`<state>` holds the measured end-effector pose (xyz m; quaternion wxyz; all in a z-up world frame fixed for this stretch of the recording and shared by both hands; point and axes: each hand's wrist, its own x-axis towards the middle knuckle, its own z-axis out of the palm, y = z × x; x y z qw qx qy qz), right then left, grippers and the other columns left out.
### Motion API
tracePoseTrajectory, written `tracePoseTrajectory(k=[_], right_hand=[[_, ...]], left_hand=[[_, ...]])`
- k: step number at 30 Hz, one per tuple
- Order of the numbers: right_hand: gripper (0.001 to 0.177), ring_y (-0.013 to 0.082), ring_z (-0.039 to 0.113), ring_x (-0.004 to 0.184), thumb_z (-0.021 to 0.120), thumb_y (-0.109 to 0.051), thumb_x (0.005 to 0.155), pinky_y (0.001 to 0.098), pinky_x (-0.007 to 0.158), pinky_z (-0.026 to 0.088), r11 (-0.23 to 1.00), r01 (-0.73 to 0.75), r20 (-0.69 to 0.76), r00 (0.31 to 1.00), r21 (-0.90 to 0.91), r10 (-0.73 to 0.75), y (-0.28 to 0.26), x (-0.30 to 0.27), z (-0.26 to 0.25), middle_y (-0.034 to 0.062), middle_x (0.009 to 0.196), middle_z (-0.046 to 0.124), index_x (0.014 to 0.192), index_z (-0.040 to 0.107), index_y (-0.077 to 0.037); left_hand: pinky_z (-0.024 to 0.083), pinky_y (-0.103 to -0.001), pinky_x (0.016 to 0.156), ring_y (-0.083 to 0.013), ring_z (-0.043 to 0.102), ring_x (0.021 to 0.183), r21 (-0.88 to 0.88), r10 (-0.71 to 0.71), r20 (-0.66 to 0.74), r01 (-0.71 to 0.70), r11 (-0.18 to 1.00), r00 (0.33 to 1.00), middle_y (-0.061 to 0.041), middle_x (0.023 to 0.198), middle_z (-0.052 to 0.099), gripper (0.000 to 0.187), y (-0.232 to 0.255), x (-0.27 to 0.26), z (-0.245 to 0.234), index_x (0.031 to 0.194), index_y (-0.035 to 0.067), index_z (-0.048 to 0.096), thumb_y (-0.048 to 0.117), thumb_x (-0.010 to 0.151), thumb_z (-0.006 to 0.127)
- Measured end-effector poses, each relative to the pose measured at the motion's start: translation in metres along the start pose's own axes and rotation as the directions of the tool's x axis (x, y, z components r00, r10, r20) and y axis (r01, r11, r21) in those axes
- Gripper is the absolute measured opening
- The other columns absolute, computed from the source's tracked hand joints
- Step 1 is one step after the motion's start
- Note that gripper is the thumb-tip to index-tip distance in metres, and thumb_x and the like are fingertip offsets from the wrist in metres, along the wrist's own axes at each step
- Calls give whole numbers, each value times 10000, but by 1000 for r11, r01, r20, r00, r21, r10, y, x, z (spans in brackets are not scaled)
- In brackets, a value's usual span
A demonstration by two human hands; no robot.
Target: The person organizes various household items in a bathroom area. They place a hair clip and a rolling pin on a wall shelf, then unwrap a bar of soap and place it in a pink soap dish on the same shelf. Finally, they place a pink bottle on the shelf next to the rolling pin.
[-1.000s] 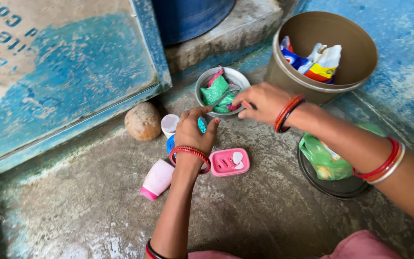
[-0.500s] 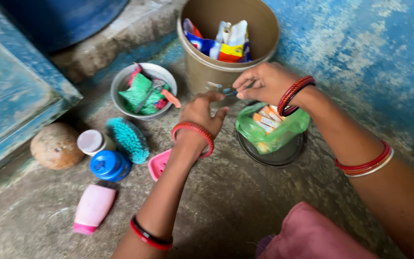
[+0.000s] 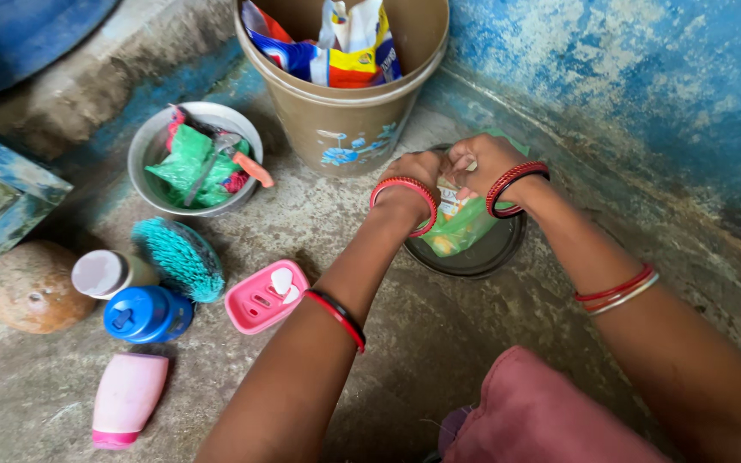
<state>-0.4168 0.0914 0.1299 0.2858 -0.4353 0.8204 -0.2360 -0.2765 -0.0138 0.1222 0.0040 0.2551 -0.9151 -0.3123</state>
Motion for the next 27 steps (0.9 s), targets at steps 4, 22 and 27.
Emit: tracePoseTrajectory(k=[4, 22, 27], right_hand=[[327, 243, 781, 696, 745, -53, 820, 400, 704, 615, 984, -125, -22, 992, -126, 124, 7, -8, 2, 90, 1083, 771, 1140, 686, -23], [581, 240, 730, 1044, 900, -191, 715, 397, 969, 551, 849, -202, -4, 973, -489, 229, 43, -26, 15, 18, 1078, 789, 1256, 688, -173], [584, 237, 735, 1009, 888, -183, 728, 396, 937, 556, 879, -180, 22, 977, -441, 211, 44, -24, 14, 22, 1074, 779, 1273, 680, -148]], left_hand=[[510, -427, 1015, -326, 624, 1222, 119, 72, 50, -78, 990, 996, -149, 1304, 650, 456, 2, 18, 31, 1341, 260, 618, 101, 914, 640], [482, -457, 964, -309, 450, 1344, 457, 116, -64, -74, 886, 991, -78, 1373, 569, 275, -16, 34, 106, 1225, 109, 639, 167, 974, 541], [487, -448, 926, -306, 450, 1305, 423, 84, -112, -29, 906, 990, -54, 1342, 555, 268, -11, 25, 102, 1205, 136, 661, 155, 962, 550]])
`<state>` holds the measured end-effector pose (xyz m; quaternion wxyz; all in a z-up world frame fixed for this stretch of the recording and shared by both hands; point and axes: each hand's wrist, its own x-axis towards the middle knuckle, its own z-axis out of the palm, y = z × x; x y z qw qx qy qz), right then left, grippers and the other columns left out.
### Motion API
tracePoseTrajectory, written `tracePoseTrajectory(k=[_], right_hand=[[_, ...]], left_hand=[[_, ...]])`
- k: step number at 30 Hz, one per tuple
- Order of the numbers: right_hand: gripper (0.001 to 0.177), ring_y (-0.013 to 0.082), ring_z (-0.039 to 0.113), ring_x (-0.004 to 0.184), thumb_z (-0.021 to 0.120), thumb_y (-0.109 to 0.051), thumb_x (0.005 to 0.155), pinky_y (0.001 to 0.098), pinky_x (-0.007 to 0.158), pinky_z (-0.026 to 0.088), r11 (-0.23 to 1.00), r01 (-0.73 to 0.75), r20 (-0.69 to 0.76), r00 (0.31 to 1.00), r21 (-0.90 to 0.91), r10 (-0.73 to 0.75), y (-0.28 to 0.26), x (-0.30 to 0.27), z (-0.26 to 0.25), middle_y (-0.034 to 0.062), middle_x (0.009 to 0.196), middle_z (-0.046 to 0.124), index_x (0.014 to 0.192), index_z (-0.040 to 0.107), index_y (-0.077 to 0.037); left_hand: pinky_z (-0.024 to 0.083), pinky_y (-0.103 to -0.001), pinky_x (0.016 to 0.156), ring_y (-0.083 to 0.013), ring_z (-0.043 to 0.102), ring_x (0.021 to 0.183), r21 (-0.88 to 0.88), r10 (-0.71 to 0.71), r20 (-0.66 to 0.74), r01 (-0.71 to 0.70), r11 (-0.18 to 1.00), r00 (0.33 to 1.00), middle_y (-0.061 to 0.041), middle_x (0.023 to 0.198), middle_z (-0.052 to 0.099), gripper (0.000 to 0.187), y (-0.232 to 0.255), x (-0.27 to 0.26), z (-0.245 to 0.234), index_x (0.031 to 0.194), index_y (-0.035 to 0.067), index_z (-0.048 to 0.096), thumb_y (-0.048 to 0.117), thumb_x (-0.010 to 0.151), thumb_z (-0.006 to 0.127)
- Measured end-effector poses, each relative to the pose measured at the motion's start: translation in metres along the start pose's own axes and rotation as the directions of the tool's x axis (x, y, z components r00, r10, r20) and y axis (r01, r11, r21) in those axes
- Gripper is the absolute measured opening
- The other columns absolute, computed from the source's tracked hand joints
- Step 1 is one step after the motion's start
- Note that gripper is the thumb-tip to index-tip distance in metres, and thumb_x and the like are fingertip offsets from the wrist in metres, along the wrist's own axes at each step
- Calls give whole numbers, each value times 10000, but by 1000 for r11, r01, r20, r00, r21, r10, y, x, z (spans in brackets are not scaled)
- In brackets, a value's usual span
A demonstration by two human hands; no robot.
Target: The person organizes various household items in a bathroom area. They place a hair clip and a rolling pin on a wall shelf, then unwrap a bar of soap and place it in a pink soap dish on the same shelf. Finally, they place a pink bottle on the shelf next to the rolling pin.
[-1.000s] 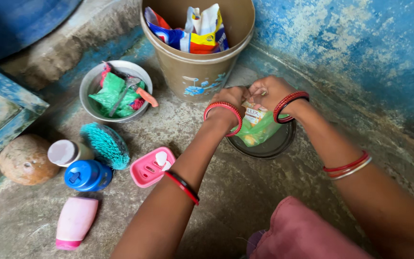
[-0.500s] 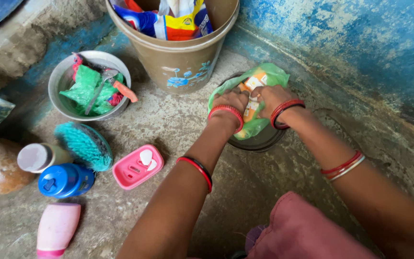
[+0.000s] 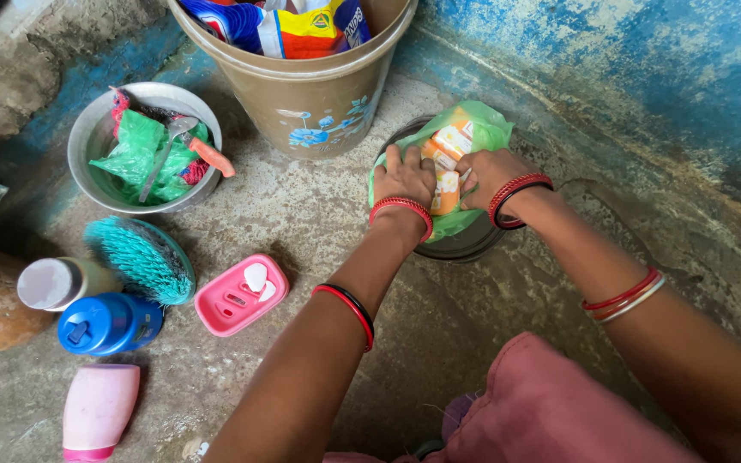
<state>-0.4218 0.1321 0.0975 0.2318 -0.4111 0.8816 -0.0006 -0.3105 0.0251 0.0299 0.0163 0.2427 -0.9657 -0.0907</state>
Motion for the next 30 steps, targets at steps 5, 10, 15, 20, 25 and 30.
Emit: tracePoseTrajectory(k=[5, 10, 15, 20, 25, 30], right_hand=[[438, 226, 746, 998, 807, -152, 782, 390, 931, 559, 999, -7, 9, 1000, 36, 7, 7, 2, 3, 30, 1050, 798, 1212, 728, -139], [404, 240, 761, 814, 728, -79, 799, 375, 797, 580, 984, 62, -66, 996, 164, -52, 7, 0, -7, 53, 1039, 805, 1203, 733, -98], [379, 228, 736, 578, 689, -104, 863, 357, 587, 578, 941, 42, -106, 994, 337, -6, -2, -10, -27, 57, 1033, 790, 1240, 675, -65], [409, 218, 735, 591, 637, -19, 827, 347, 560, 581, 907, 163, -177, 979, 387, -101, -16, -14, -41, 100, 992, 782, 1223, 720, -81], [360, 215, 738, 584, 662, -39, 854, 337, 576, 582, 909, 185, -221, 969, 374, -106, -20, -14, -47, 96, 1019, 774, 1204, 726, -97], [351, 214, 737, 586, 636, -40, 866, 329, 587, 588, 898, 223, -287, 951, 378, -115, -27, -20, -51, 74, 1063, 779, 1204, 718, -93]], left_hand=[[484, -450, 933, -291, 491, 1278, -76, -58, -115, 50, 996, 992, -23, 1336, 603, 224, -1, -10, -15, 1153, 199, 700, 170, 958, 593], [468, -459, 930, -279, 551, 1191, -295, -162, -103, 125, 947, 981, -6, 1214, 674, 456, -14, -22, -44, 1119, 218, 686, 255, 697, 855], [540, -426, 887, -281, 719, 1001, -669, -327, -108, 175, 723, 939, -54, 1035, 758, 519, -17, -35, -60, 1086, 211, 643, 274, 666, 941], [563, -434, 808, -308, 742, 960, -855, -347, -144, 61, 516, 927, -63, 1008, 774, 492, -6, -38, -55, 1081, 169, 606, 147, 686, 899], [559, -419, 807, -310, 742, 939, -868, -385, -29, 168, 467, 922, -103, 974, 771, 588, -3, -33, -45, 1180, 185, 567, 179, 709, 918], [584, -359, 795, -233, 766, 890, -954, -469, -24, 119, 274, 883, -106, 982, 770, 837, 0, -33, -35, 1364, 124, 460, 206, 674, 927]])
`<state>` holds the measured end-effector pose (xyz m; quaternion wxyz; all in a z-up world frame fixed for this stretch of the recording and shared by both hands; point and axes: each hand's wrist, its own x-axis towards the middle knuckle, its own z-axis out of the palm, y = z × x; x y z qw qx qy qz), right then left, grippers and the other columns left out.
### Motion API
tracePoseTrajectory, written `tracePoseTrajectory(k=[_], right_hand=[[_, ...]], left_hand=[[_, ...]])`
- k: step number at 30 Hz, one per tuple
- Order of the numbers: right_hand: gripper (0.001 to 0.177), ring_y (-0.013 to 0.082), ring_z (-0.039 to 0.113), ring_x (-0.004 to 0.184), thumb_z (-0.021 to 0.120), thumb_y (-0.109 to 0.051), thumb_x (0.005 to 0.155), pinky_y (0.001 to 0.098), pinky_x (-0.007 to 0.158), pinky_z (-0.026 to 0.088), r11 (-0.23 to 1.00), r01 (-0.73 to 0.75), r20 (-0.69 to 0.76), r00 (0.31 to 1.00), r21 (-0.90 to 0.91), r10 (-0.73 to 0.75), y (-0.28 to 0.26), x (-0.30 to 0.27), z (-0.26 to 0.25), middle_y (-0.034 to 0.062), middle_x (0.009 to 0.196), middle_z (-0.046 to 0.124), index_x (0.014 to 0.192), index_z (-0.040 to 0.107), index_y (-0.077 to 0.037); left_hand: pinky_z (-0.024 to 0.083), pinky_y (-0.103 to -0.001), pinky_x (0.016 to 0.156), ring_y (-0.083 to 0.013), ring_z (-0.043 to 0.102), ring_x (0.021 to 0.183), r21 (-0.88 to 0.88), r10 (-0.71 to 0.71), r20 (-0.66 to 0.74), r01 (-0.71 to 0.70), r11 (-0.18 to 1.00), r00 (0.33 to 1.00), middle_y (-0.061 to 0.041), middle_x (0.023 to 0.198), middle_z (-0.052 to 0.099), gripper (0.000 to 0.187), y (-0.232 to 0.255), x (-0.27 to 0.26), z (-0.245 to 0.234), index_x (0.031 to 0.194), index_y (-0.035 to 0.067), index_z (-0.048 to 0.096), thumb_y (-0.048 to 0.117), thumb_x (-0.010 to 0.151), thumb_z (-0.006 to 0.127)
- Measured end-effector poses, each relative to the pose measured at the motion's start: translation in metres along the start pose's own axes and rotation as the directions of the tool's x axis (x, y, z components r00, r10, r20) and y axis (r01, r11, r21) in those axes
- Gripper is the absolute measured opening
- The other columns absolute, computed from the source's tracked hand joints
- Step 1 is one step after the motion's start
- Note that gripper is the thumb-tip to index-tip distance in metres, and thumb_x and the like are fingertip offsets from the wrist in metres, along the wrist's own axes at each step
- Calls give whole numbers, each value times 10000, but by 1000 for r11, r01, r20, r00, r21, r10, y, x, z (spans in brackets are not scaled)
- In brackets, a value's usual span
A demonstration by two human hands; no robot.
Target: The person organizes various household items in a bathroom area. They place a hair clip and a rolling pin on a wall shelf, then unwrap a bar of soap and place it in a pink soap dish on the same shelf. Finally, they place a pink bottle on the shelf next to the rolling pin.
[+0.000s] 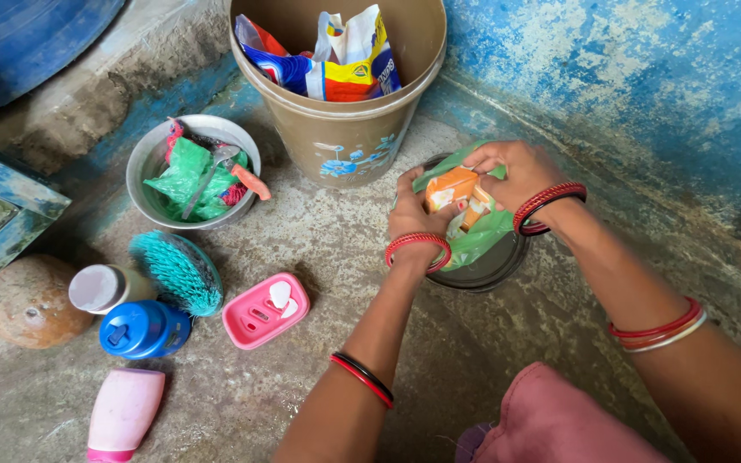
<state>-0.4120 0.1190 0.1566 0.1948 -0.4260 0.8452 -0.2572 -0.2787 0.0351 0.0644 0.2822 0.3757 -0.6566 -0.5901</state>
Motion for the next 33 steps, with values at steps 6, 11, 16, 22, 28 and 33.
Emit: tracePoseTrajectory(k=[6, 11, 16, 22, 28, 33], right_hand=[[294, 187, 755, 595, 607, -55, 885, 326, 623, 594, 989, 103, 40, 994, -104, -99, -9, 0, 2, 83, 975, 805, 1132, 765, -85], [276, 220, 704, 584, 651, -295, 995, 373, 614, 566, 968, -238, 89, 966, -78, 245, 11, 11, 7, 135, 919, 781, 1105, 762, -68], [304, 153, 689, 748, 814, -235, 865, 326, 713, 548, 982, -187, 222, 959, 37, 174, 49, 27, 6, 109, 886, 792, 1013, 801, 30], [349, 167, 691, 953, 793, -121, 852, 317, 852, 556, 962, 69, -30, 998, 264, -64, 65, 24, -1, 78, 1054, 751, 1163, 719, 18], [379, 159, 651, 1158, 780, -14, 858, 301, 1012, 491, 931, 253, -82, 967, 262, -239, 57, 15, 7, 95, 1156, 726, 1212, 653, 32], [439, 141, 664, 1071, 760, -9, 857, 304, 894, 556, 922, 190, -152, 978, 336, -146, 60, 17, 10, 77, 1137, 712, 1269, 611, 18]], left_hand=[[641, -354, 633, -205, 739, 845, -608, -440, 222, 476, 635, 870, -109, 1052, 720, 506, -14, 17, 22, 1307, 27, 524, 224, 892, 737], [507, -385, 599, -226, 668, 847, -491, -515, 394, 648, 582, 761, -103, 1072, 700, 390, -35, 29, 49, 1284, 143, 629, 307, 934, 676], [600, -437, 787, -256, 696, 973, -484, -488, 583, 760, 434, 650, -116, 1162, 699, 418, -40, 37, 59, 1314, 173, 606, 454, 1009, 548], [566, -436, 845, -218, 698, 1013, -448, -453, 559, 713, 540, 695, -104, 1209, 686, 625, -3, 38, 38, 1331, 132, 622, 615, 987, 427], [594, -354, 890, -182, 710, 991, -470, -264, 595, 595, 651, 759, -83, 1154, 709, 735, 31, 22, 20, 1321, 147, 622, 736, 945, 396], [613, -361, 778, -222, 737, 897, -545, -265, 596, 625, 559, 758, -128, 1046, 736, 825, 43, 17, 6, 1263, 78, 661, 776, 943, 359]])
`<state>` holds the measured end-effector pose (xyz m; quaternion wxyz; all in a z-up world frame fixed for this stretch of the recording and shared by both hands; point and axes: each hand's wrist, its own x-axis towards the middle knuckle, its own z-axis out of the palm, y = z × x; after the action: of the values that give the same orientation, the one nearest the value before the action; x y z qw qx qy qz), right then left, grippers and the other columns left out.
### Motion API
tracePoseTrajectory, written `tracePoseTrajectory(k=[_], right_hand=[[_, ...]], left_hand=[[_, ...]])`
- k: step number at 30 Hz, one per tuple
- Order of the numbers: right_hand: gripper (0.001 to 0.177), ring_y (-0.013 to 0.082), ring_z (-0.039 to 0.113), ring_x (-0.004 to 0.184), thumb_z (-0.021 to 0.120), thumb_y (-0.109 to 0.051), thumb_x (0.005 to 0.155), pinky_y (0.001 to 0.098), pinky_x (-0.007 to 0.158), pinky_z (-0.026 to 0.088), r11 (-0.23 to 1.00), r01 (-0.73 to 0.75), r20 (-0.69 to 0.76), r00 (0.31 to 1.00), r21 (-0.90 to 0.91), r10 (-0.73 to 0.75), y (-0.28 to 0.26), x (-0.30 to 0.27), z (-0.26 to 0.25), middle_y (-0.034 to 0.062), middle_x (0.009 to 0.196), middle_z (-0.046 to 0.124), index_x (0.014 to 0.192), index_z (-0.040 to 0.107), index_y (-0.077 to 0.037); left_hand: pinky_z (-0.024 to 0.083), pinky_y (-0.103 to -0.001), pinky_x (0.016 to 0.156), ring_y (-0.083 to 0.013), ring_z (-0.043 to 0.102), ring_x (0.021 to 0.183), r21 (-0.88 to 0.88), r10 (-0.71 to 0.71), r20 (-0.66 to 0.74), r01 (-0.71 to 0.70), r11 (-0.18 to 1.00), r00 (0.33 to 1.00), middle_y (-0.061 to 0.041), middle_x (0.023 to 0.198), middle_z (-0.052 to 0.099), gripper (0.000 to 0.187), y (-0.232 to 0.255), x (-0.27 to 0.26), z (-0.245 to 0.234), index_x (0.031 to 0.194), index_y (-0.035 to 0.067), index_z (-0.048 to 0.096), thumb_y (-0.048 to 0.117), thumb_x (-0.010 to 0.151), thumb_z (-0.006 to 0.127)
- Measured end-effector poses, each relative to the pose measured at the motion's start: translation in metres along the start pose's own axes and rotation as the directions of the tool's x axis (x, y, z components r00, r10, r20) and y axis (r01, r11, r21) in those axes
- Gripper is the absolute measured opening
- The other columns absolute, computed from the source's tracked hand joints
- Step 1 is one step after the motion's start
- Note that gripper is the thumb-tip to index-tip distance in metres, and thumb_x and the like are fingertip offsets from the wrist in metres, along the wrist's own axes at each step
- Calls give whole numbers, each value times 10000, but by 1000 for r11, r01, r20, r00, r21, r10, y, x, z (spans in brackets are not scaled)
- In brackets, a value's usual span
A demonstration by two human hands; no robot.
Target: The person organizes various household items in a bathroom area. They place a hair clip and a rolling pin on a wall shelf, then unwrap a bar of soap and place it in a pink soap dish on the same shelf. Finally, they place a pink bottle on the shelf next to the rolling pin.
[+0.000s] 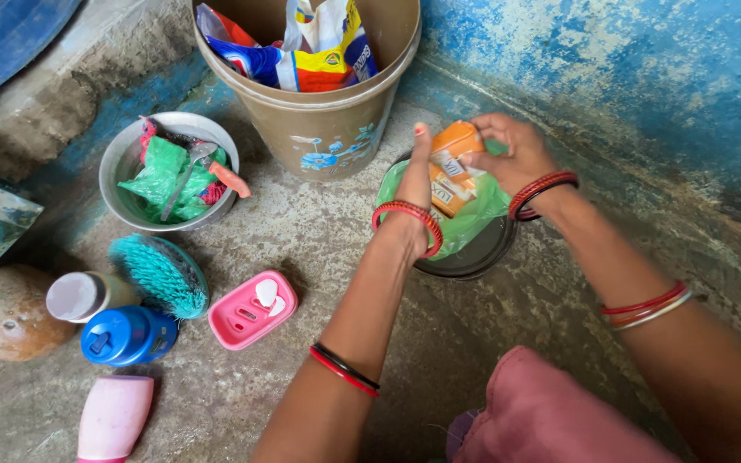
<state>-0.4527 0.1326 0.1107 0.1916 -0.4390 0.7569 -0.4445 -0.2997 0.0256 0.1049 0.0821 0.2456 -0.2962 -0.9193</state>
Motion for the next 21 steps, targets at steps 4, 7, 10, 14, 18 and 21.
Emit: tracePoseTrajectory(k=[4, 7, 10, 14, 18, 21], right_hand=[[408, 119, 680, 1049, 738, -7, 880, 274, 883, 563, 983, -88, 63, 995, 159, 79, 8, -6, 4, 63, 1158, 722, 1265, 604, 12], [373, 94, 697, 935, 710, -70, 909, 243, 757, 567, 930, -234, 57, 972, 285, 227, 10, -12, 5, 53, 1118, 744, 1265, 617, -11], [331, 97, 596, 785, 681, -181, 1001, 235, 586, 459, 836, -375, 121, 926, 401, 357, 5, -15, 5, 57, 1044, 699, 1293, 672, -25], [343, 174, 418, 662, 638, -265, 1091, 272, 481, 346, 838, -506, 139, 862, 202, 487, -13, -15, 2, 102, 836, 551, 1384, 702, -99], [429, 157, 698, 928, 564, -80, 969, 304, 589, 571, 985, -172, -90, 981, 19, 173, -35, -17, 7, -40, 1144, 709, 1393, 544, -139], [548, 373, 670, 1152, 535, 87, 925, 463, 975, 536, 793, 343, -183, 854, -503, -486, -49, -26, 13, 125, 1252, 693, 1458, 496, -36]], left_hand=[[603, -392, 755, -236, 719, 874, 161, -26, 45, 18, 987, 999, -142, 1051, 711, 757, 2, 2, -13, 1299, 74, 604, 712, 962, 375], [575, -416, 835, -263, 720, 974, 364, 177, -78, -137, 921, 981, -150, 1140, 717, 609, -7, 18, -23, 1371, 65, 519, 502, 948, 501], [518, -392, 968, -271, 685, 1127, 671, 483, -32, -339, 659, 875, -152, 1250, 701, 592, -23, 33, -23, 1449, 55, 472, 237, 923, 672], [518, -379, 985, -302, 692, 1155, 810, 557, -168, -208, 549, 813, -151, 1253, 711, 496, -20, 28, -33, 1355, 97, 577, 207, 897, 731], [526, -410, 965, -328, 681, 1132, 911, 755, 38, -332, 243, 654, -111, 1237, 702, 414, -16, -3, -30, 1208, 108, 649, 137, 818, 784], [509, -445, 952, -344, 656, 1111, 942, 762, 67, -292, 164, 644, -109, 1200, 694, 418, -9, -17, -19, 1201, 122, 662, 112, 805, 794]])
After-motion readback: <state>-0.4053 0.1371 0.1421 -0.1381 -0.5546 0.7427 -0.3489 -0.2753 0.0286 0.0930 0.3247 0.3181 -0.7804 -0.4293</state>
